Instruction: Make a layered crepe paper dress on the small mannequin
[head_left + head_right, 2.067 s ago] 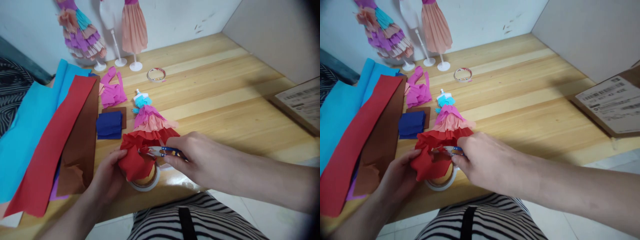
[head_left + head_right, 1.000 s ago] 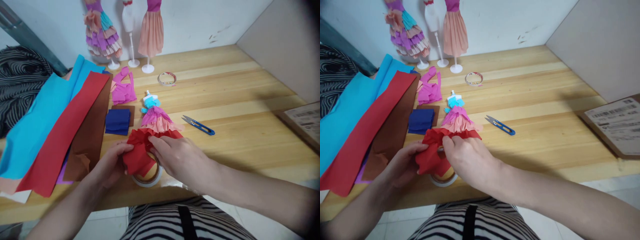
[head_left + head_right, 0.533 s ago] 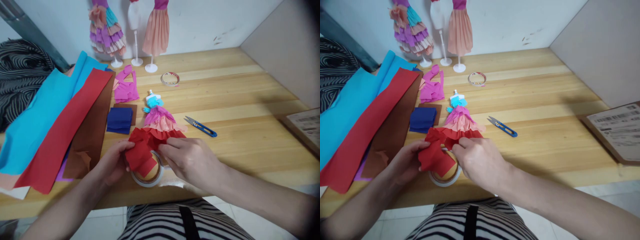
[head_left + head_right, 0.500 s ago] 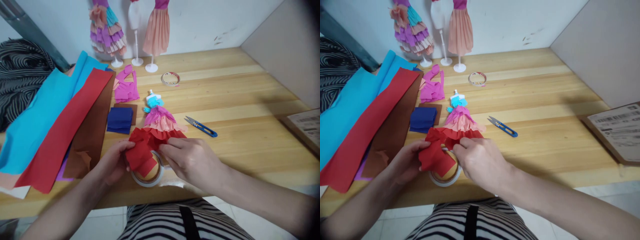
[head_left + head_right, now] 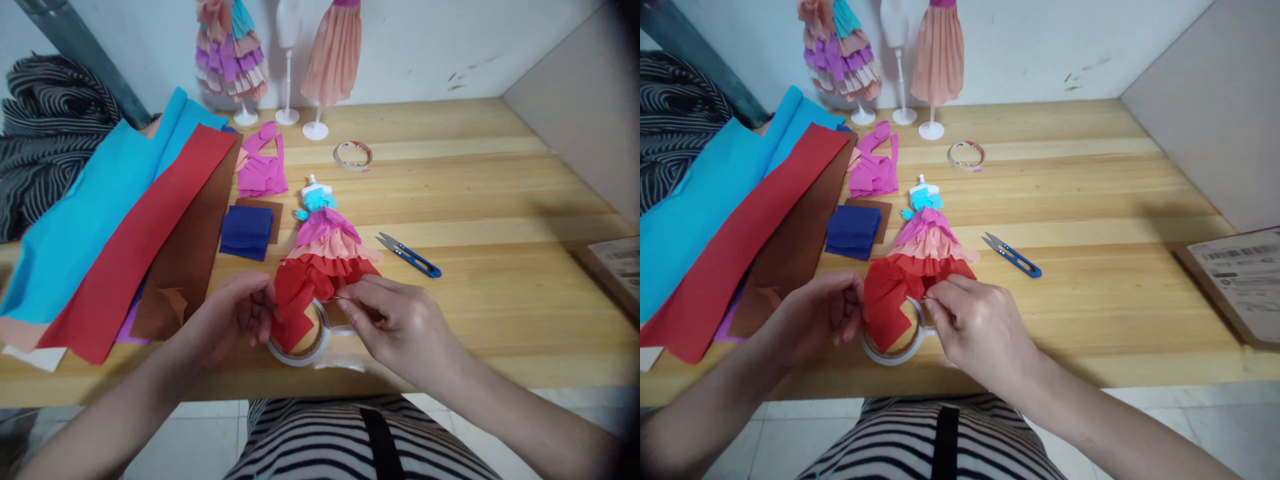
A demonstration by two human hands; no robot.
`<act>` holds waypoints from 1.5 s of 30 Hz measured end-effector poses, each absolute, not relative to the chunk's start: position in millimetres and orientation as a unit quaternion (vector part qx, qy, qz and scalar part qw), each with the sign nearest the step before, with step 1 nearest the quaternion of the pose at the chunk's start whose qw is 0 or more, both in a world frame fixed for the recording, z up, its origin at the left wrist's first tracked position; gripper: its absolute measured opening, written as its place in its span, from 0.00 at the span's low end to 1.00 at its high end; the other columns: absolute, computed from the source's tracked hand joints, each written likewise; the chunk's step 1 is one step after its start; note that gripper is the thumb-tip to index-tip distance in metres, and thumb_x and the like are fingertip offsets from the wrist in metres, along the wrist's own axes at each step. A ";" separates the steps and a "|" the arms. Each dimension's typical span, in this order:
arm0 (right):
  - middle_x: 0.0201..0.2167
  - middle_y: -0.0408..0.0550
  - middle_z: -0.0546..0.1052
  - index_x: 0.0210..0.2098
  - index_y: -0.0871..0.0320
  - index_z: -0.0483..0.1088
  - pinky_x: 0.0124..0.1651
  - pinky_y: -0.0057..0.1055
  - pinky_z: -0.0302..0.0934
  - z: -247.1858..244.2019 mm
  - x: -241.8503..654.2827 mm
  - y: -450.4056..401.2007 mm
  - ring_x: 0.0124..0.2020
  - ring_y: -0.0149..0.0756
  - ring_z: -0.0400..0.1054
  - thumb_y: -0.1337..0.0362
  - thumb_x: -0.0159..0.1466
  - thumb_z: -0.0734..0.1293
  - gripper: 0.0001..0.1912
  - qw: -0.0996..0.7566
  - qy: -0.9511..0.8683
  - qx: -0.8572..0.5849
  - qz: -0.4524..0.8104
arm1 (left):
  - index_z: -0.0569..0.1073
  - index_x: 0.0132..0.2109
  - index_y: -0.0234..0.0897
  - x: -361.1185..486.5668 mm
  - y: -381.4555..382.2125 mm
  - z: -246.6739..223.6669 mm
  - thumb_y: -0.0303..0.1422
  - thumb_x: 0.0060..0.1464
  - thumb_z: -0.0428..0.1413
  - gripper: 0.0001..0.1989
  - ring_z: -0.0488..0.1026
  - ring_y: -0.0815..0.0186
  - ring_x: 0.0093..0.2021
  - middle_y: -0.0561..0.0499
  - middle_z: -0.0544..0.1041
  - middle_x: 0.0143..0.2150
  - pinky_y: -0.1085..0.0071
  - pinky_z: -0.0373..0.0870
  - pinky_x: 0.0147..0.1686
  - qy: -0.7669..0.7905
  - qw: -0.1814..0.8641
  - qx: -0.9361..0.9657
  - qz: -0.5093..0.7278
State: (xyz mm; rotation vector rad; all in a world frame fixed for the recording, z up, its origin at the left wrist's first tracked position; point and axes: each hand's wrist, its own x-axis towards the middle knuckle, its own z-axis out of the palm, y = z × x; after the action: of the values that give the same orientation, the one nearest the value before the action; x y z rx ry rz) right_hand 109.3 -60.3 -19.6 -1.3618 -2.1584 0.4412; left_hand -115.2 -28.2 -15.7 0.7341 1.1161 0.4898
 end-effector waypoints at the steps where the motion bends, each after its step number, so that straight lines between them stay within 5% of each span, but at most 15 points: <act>1: 0.21 0.43 0.71 0.28 0.59 0.71 0.25 0.25 0.55 -21.1 109.3 -60.9 0.22 0.28 0.64 0.71 0.64 0.61 0.10 0.281 -0.798 -0.505 0.169 | 0.69 0.28 0.33 -116.9 -30.8 -14.9 0.43 0.52 0.50 0.16 0.63 0.73 0.15 0.53 0.68 0.19 0.78 0.55 0.13 0.536 0.715 0.383 0.234; 5: 0.22 0.43 0.73 0.29 0.58 0.70 0.26 0.25 0.57 -24.7 109.5 -62.8 0.23 0.28 0.65 0.72 0.63 0.62 0.08 0.313 -0.785 -0.502 0.184 | 0.72 0.41 0.36 -116.0 -45.6 -4.1 0.35 0.54 0.57 0.09 0.65 0.73 0.23 0.55 0.70 0.27 0.78 0.61 0.21 0.579 0.282 0.680 0.349; 7: 0.23 0.43 0.73 0.29 0.58 0.70 0.26 0.25 0.58 -24.4 109.1 -63.3 0.23 0.28 0.66 0.72 0.63 0.62 0.08 0.321 -0.783 -0.498 0.187 | 0.72 0.43 0.36 -108.4 -50.3 2.9 0.29 0.56 0.54 0.07 0.65 0.72 0.24 0.55 0.69 0.26 0.76 0.62 0.24 0.446 0.066 0.825 0.340; 9: 0.22 0.43 0.72 0.29 0.58 0.70 0.26 0.24 0.58 -23.3 108.6 -64.0 0.23 0.28 0.66 0.72 0.63 0.62 0.08 0.323 -0.785 -0.493 0.191 | 0.73 0.43 0.32 -97.0 -48.8 6.7 0.25 0.59 0.49 0.09 0.65 0.70 0.23 0.55 0.69 0.23 0.73 0.60 0.22 0.299 -0.018 0.917 0.264; 18: 0.20 0.43 0.68 0.25 0.59 0.68 0.25 0.26 0.53 -24.1 110.8 -70.0 0.21 0.28 0.60 0.73 0.63 0.62 0.11 0.291 -0.818 -0.470 0.159 | 0.71 0.27 0.36 -69.3 -13.2 -2.8 0.25 0.54 0.51 0.09 0.68 0.66 0.22 0.51 0.74 0.23 0.71 0.49 0.18 0.290 0.049 0.955 0.046; 29: 0.18 0.41 0.61 0.22 0.59 0.64 0.24 0.28 0.47 -17.0 111.5 -62.6 0.20 0.28 0.53 0.77 0.61 0.59 0.13 0.266 -0.848 -0.428 0.163 | 0.74 0.27 0.34 -67.2 -13.4 -6.0 0.21 0.54 0.48 0.13 0.67 0.64 0.23 0.45 0.75 0.24 0.70 0.52 0.20 0.287 0.112 0.947 0.088; 45: 0.19 0.42 0.63 0.24 0.60 0.68 0.25 0.28 0.48 -8.1 112.8 -64.7 0.21 0.28 0.54 0.75 0.62 0.59 0.13 0.249 -0.866 -0.370 0.225 | 0.74 0.28 0.33 -71.2 -10.0 -17.2 0.21 0.53 0.49 0.12 0.70 0.64 0.25 0.45 0.75 0.24 0.69 0.49 0.20 0.271 0.041 0.959 0.065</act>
State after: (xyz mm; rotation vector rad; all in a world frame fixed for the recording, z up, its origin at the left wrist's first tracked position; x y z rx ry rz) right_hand 112.8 -64.7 -8.1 -1.0086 -2.3601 0.6134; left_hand -71.2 -10.0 -17.2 2.9381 0.8305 0.1991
